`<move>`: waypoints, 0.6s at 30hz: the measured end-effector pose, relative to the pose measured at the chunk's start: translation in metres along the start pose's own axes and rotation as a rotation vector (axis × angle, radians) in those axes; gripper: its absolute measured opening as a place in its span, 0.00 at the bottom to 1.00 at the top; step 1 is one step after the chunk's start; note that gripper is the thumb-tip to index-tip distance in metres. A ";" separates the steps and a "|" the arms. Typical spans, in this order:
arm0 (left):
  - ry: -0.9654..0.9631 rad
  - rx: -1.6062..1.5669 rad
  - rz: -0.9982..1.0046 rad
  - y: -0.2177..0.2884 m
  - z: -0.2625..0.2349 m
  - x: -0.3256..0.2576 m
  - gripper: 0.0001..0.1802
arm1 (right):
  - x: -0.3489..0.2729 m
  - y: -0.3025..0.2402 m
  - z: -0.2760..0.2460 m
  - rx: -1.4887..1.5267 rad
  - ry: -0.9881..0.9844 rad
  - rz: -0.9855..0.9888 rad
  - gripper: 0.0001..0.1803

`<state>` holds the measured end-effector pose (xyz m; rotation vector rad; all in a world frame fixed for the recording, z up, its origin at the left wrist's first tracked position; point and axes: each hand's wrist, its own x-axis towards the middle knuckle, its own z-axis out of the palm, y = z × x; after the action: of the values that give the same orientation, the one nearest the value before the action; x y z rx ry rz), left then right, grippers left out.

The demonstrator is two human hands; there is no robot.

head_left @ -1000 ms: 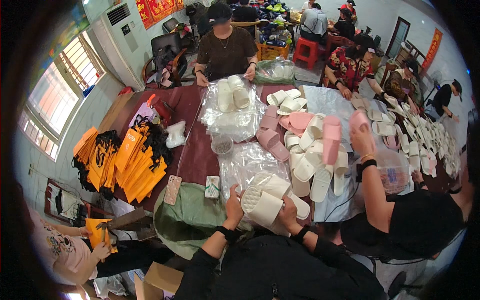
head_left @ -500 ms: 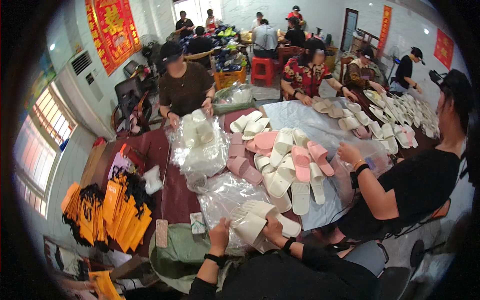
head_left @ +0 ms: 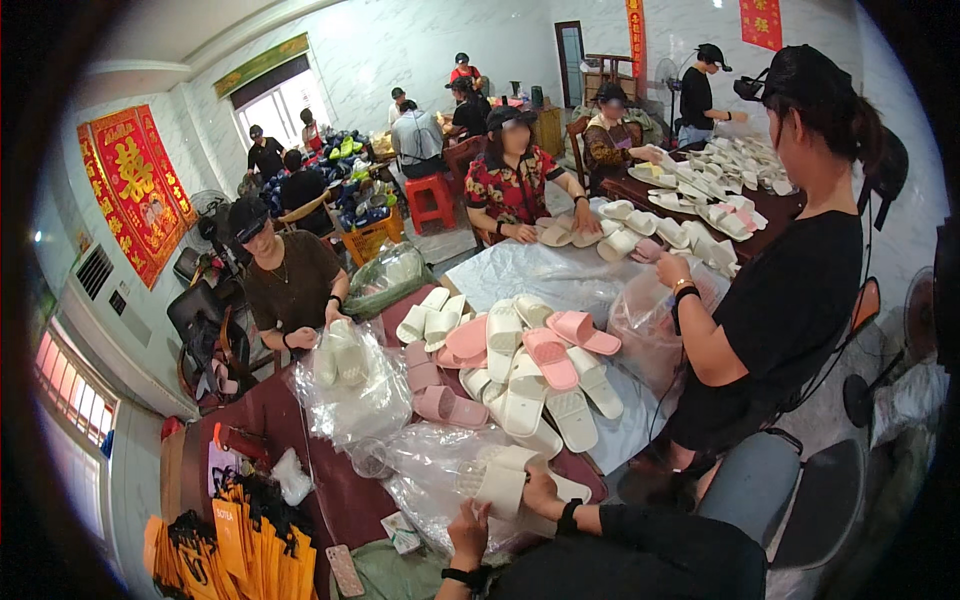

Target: Package finished slippers into plastic bags for shipping.

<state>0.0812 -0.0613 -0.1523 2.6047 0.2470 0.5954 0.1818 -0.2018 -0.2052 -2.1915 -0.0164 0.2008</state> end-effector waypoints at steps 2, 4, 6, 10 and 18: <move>-0.031 0.046 0.017 0.005 -0.004 0.002 0.17 | 0.001 0.000 -0.004 -0.004 -0.033 0.066 0.17; 0.020 -0.010 0.002 0.006 -0.004 0.002 0.17 | -0.005 -0.002 -0.007 0.049 -0.018 0.026 0.18; 0.031 -0.037 -0.015 0.003 0.002 0.006 0.16 | -0.006 -0.010 -0.007 0.052 -0.040 0.070 0.19; 0.098 -0.019 0.101 0.006 0.003 0.011 0.15 | -0.002 -0.005 0.001 0.062 -0.009 0.081 0.20; 0.132 -0.062 0.266 0.007 0.010 -0.006 0.09 | 0.003 0.005 0.015 0.020 0.005 0.090 0.17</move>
<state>0.0812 -0.0732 -0.1591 2.5601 -0.0781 0.8542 0.1825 -0.1924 -0.2179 -2.1747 0.0871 0.2458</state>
